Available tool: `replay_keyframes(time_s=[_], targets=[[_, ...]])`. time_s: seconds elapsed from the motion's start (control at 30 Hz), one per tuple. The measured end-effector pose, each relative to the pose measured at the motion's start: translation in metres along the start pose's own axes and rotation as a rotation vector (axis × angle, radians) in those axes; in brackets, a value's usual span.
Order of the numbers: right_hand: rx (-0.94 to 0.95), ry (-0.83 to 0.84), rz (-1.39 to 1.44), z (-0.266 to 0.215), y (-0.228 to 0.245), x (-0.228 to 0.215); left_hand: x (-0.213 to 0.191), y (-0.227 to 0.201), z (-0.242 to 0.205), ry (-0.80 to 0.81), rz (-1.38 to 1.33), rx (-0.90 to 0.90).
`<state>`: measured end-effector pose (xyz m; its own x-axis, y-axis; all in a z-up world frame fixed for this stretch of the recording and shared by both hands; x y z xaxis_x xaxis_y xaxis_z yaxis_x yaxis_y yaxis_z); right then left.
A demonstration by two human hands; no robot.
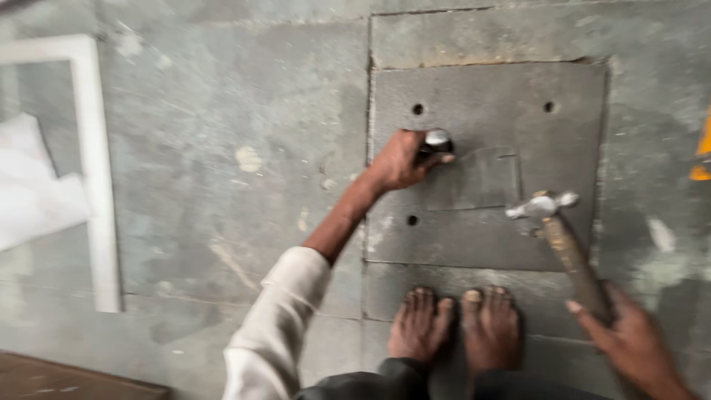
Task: The person uses a hammer and a metal punch to shape a small metal sheet on a metal anvil. They repeatedly strike the punch to create indentations and adjust the sheet's position between strikes.
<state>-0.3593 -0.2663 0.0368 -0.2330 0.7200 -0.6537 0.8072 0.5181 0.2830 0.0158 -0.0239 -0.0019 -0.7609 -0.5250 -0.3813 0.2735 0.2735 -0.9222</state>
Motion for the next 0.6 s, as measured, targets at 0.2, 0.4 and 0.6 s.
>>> replay_keyframes(time_s=[0.2,0.4,0.6], targets=[[-0.198,-0.036,-0.187,0.023,0.047,-0.046,0.010,-0.011,-0.006,-0.072,0.046,0.219],[-0.507,-0.161,-0.564,0.056,0.135,-0.066,0.011,-0.010,-0.010,0.035,0.159,0.142],[-0.327,-0.075,-0.394,0.043,0.110,-0.078,0.007,-0.011,0.001,-0.051,0.092,0.187]])
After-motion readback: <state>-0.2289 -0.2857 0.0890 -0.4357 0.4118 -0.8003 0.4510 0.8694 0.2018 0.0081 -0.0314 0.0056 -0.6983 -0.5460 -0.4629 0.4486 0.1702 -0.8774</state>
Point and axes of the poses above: each hand's wrist, its own z-axis towards the middle knuckle, its own x-axis out of the palm, y = z × x, the point moved 3 cm from there along z, towards the middle knuckle, and after that the axes turned 10 degrees about -z, right-handed, at the moved point
